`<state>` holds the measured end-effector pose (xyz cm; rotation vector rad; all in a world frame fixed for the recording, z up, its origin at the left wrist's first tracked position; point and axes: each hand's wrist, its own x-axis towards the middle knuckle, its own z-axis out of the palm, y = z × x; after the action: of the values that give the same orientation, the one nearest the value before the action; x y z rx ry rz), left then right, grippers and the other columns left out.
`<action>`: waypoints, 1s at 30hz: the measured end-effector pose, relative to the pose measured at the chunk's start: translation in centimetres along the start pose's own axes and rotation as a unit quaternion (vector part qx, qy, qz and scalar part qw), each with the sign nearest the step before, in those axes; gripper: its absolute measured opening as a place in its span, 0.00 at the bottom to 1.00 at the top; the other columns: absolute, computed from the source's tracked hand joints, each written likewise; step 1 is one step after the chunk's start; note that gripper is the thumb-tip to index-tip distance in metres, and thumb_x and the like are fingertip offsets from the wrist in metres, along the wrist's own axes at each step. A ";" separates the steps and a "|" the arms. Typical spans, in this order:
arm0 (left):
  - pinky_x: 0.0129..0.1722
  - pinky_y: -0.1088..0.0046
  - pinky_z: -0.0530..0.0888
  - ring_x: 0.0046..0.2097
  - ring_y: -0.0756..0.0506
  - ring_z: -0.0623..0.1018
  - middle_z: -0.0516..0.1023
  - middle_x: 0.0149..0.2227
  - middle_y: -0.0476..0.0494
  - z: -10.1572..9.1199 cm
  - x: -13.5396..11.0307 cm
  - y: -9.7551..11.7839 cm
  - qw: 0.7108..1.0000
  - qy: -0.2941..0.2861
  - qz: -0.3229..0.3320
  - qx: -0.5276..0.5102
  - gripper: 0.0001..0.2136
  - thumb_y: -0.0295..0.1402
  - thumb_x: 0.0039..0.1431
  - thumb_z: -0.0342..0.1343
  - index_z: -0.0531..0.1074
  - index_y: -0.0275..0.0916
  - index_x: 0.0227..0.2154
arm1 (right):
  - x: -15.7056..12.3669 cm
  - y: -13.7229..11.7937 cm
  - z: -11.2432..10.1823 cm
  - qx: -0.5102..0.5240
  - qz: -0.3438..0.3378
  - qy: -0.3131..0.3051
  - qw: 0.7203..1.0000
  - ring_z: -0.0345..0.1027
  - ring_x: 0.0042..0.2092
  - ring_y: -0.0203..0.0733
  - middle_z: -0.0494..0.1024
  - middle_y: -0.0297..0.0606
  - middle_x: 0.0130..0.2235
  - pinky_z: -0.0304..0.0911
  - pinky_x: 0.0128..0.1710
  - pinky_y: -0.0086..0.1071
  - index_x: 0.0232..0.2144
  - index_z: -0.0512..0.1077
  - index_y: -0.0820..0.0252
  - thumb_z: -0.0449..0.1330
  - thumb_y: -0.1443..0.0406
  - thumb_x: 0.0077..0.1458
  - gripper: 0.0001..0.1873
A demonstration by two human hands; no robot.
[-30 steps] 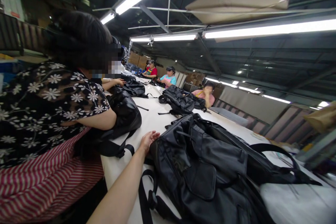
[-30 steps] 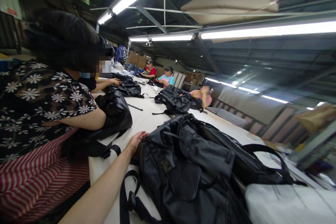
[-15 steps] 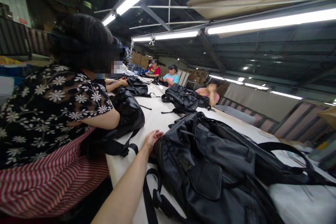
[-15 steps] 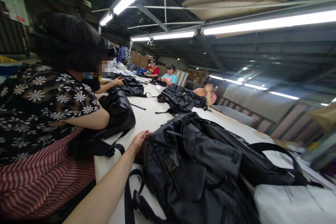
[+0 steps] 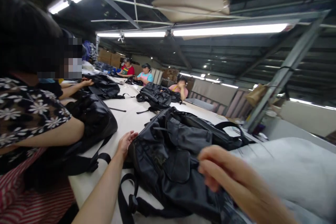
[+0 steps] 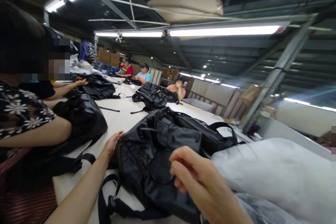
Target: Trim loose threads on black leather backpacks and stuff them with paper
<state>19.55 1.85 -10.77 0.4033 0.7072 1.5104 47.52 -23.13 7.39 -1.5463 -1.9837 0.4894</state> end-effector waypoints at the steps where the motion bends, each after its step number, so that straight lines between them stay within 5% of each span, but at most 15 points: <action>1: 0.39 0.65 0.78 0.39 0.46 0.79 0.77 0.41 0.44 0.2 -0.3 0.3 1.000 0.000 0.005 0.011 0.10 0.37 0.66 0.55 0.72 0.34 0.43 | 1.1 1.4 0.8 -0.027 0.024 -0.006 0.999 0.73 0.34 0.38 0.76 0.35 0.33 0.70 0.35 0.32 0.42 0.71 0.59 0.52 0.60 0.66 0.12; 4: 0.36 0.68 0.78 0.36 0.48 0.79 0.77 0.37 0.46 0.7 -1.3 0.9 0.998 0.006 0.023 0.050 0.09 0.35 0.67 0.55 0.72 0.34 0.41 | 4.3 6.1 4.4 -0.112 0.105 0.016 0.988 0.74 0.46 0.50 0.79 0.44 0.39 0.67 0.48 0.40 0.47 0.71 0.62 0.54 0.65 0.60 0.15; 8: 0.34 0.70 0.77 0.33 0.49 0.78 0.78 0.34 0.47 1.2 -2.3 1.2 0.992 0.021 0.055 0.114 0.07 0.32 0.67 0.54 0.72 0.34 0.39 | 6.1 9.4 8.4 -0.079 0.135 0.073 0.985 0.67 0.58 0.58 0.73 0.57 0.54 0.62 0.56 0.45 0.59 0.63 0.70 0.59 0.69 0.52 0.31; 12: 0.38 0.68 0.77 0.32 0.48 0.77 0.77 0.31 0.48 2.0 -3.5 2.3 0.970 0.070 0.144 0.185 0.04 0.23 0.63 0.53 0.72 0.35 0.36 | 4.9 8.4 9.2 -0.030 0.065 0.111 0.991 0.66 0.59 0.47 0.72 0.42 0.57 0.61 0.59 0.38 0.60 0.65 0.56 0.55 0.74 0.51 0.33; 17: 0.57 0.63 0.69 0.43 0.43 0.76 0.77 0.37 0.48 2.7 -9.5 4.6 0.884 0.101 0.359 0.283 0.08 0.26 0.56 0.54 0.73 0.44 0.37 | 2.8 6.2 10.6 -0.013 -0.073 0.113 0.991 0.74 0.47 0.45 0.74 0.42 0.50 0.69 0.49 0.33 0.54 0.71 0.52 0.48 0.78 0.51 0.32; 18: 0.57 0.62 0.69 0.44 0.41 0.77 0.78 0.38 0.48 2.9 -11.3 4.5 0.851 0.061 0.400 0.335 0.08 0.28 0.55 0.56 0.75 0.44 0.37 | 2.5 5.8 11.0 0.001 -0.086 0.121 0.989 0.75 0.46 0.44 0.74 0.42 0.49 0.69 0.48 0.32 0.53 0.72 0.52 0.47 0.78 0.50 0.32; 19: 0.56 0.62 0.71 0.45 0.40 0.77 0.79 0.40 0.46 3.0 -13.0 4.1 0.784 -0.010 0.454 0.423 0.08 0.31 0.56 0.56 0.76 0.44 0.39 | 2.2 5.4 11.4 0.023 -0.098 0.135 0.986 0.74 0.45 0.43 0.73 0.42 0.48 0.69 0.47 0.31 0.51 0.72 0.53 0.47 0.79 0.50 0.31; 21: 0.55 0.60 0.73 0.52 0.38 0.76 0.78 0.49 0.44 3.5 -16.1 2.5 0.601 -0.173 0.528 0.574 0.13 0.33 0.58 0.56 0.75 0.45 0.47 | 1.6 4.7 11.9 0.085 -0.112 0.171 0.975 0.73 0.45 0.41 0.73 0.41 0.44 0.69 0.47 0.29 0.49 0.72 0.55 0.47 0.79 0.51 0.28; 23: 0.57 0.52 0.72 0.59 0.35 0.71 0.73 0.59 0.42 3.9 -17.7 0.2 0.425 -0.252 0.571 0.656 0.22 0.29 0.59 0.53 0.69 0.45 0.57 | 1.0 4.2 12.1 0.136 -0.110 0.194 0.965 0.73 0.45 0.39 0.73 0.39 0.43 0.68 0.48 0.28 0.48 0.71 0.55 0.47 0.78 0.53 0.25; 25: 0.55 0.43 0.72 0.62 0.32 0.68 0.68 0.63 0.39 4.1 -17.6 -1.9 0.349 -0.239 0.585 0.692 0.28 0.22 0.58 0.47 0.64 0.43 0.62 | 0.3 4.3 12.4 0.154 -0.106 0.198 0.962 0.72 0.46 0.38 0.73 0.37 0.44 0.68 0.49 0.27 0.48 0.71 0.54 0.48 0.78 0.52 0.25; 27: 0.53 0.41 0.74 0.61 0.33 0.71 0.70 0.61 0.35 3.8 -16.3 -3.0 0.373 -0.202 0.570 0.704 0.28 0.18 0.58 0.40 0.66 0.39 0.60 | -0.3 4.8 12.9 0.143 -0.130 0.203 0.960 0.72 0.47 0.38 0.73 0.38 0.45 0.68 0.49 0.26 0.50 0.70 0.53 0.49 0.80 0.50 0.28; 30: 0.55 0.47 0.74 0.56 0.37 0.76 0.77 0.55 0.35 3.4 -14.2 -2.5 0.493 -0.179 0.520 0.674 0.22 0.23 0.62 0.37 0.74 0.36 0.51 | -0.9 5.3 13.8 0.111 -0.159 0.221 0.956 0.73 0.44 0.39 0.71 0.40 0.44 0.69 0.46 0.26 0.50 0.70 0.55 0.48 0.80 0.49 0.29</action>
<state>24.80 -11.59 -7.41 2.6971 1.3088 1.4194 42.93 -21.82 -6.65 -1.0587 -1.7140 0.2004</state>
